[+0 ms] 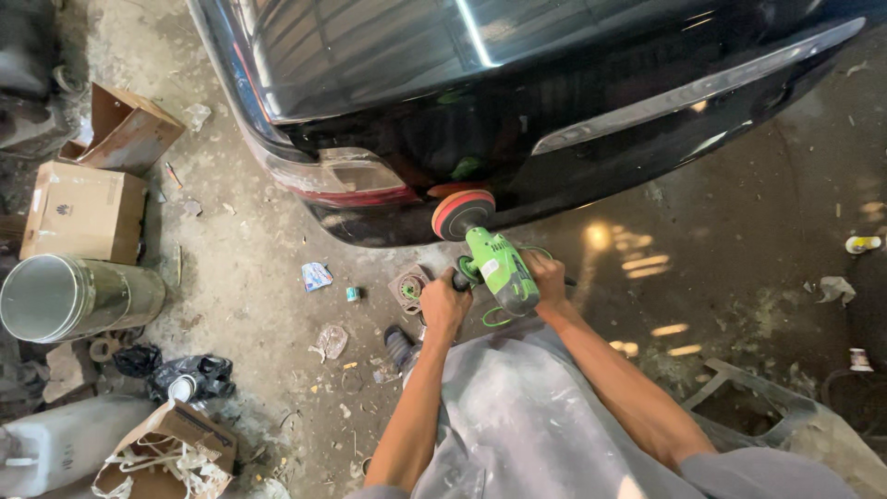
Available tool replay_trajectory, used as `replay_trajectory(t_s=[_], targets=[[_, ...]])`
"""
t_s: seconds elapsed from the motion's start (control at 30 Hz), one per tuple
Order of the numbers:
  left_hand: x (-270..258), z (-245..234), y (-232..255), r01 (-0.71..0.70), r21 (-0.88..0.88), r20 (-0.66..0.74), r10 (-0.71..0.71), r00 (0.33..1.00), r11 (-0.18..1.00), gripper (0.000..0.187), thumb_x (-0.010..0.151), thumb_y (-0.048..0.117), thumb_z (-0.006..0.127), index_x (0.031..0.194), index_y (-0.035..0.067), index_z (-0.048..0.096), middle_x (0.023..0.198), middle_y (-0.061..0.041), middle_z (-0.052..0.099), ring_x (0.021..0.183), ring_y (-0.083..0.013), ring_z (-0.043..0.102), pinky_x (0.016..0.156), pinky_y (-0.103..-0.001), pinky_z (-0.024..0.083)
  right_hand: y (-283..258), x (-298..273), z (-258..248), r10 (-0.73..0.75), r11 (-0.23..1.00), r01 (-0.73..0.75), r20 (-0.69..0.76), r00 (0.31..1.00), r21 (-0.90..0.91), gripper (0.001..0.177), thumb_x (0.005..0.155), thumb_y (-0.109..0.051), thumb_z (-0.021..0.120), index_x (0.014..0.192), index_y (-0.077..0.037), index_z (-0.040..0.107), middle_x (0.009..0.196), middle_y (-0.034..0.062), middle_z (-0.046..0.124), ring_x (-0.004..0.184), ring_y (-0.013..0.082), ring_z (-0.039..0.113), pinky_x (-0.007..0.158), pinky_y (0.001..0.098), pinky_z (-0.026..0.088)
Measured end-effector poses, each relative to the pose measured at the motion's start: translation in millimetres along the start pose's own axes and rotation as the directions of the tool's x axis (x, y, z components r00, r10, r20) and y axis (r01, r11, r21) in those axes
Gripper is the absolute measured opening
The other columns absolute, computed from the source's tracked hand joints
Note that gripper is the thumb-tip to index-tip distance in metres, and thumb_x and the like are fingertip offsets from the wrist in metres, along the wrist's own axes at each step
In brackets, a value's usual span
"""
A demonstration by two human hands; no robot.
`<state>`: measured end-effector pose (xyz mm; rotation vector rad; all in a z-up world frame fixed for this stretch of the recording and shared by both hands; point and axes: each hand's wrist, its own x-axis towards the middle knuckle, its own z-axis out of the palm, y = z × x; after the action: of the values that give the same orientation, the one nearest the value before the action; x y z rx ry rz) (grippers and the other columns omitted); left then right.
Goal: The person polishes the rear bumper and trunk area of a black car using a green power polisher.
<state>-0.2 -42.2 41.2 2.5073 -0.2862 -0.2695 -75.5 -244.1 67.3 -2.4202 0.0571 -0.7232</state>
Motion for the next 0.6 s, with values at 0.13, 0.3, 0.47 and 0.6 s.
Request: replay_trajectory(t_s=[0.13, 0.3, 0.47, 0.6], targets=[[-3, 0, 7, 0.035, 0.015, 0.028, -0.035, 0.999, 0.999, 0.04, 0.074, 0.03, 0.079, 0.108, 0.01, 0.076, 0.083, -0.025, 0.072, 0.079, -0.0442, 0.071, 0.073, -0.053, 0.056, -1, 5, -7, -0.017, 0.997, 0.014, 0.028, 0.999, 0.078, 0.03, 0.075, -0.018, 0.074, 0.099, -0.002, 0.069, 0.09, 0.0164, 0.071, 0.081, 0.0369, 0.071, 0.067, 0.0437, 0.057], [-4, -7, 27, -0.013, -0.006, -0.014, 0.013, 1.0, 1.0, 0.033, 0.076, 0.028, 0.077, 0.102, 0.009, 0.075, 0.081, -0.024, 0.072, 0.078, -0.0439, 0.071, 0.071, -0.053, 0.055, -2, 10, -17, -0.013, 1.0, 0.013, -0.022, 1.0, 0.025, 0.028, 0.076, -0.015, 0.074, 0.1, -0.001, 0.069, 0.093, 0.0172, 0.072, 0.083, 0.0368, 0.072, 0.067, 0.0427, 0.057], [-4, -19, 36, -0.05, -0.012, -0.05, 0.049, 0.998, 0.999, 0.029, 0.076, 0.028, 0.077, 0.097, 0.009, 0.076, 0.079, -0.024, 0.072, 0.076, -0.0446, 0.07, 0.07, -0.054, 0.055, 2, 9, -20, -0.054, 0.998, 0.054, -0.027, 0.998, -0.017, 0.024, 0.078, -0.012, 0.074, 0.097, 0.0, 0.07, 0.089, 0.0172, 0.072, 0.081, 0.0356, 0.073, 0.064, 0.0415, 0.056], [-8, -13, 37, -0.001, 0.021, -0.039, 0.002, 0.999, 1.0, 0.028, 0.077, 0.027, 0.076, 0.099, 0.01, 0.076, 0.077, -0.024, 0.071, 0.073, -0.0445, 0.07, 0.069, -0.053, 0.055, -1, 8, -21, -0.018, 0.998, 0.019, -0.019, 1.0, 0.059, 0.023, 0.075, -0.013, 0.073, 0.095, -0.001, 0.069, 0.089, 0.0178, 0.072, 0.08, 0.0365, 0.072, 0.066, 0.0418, 0.057]])
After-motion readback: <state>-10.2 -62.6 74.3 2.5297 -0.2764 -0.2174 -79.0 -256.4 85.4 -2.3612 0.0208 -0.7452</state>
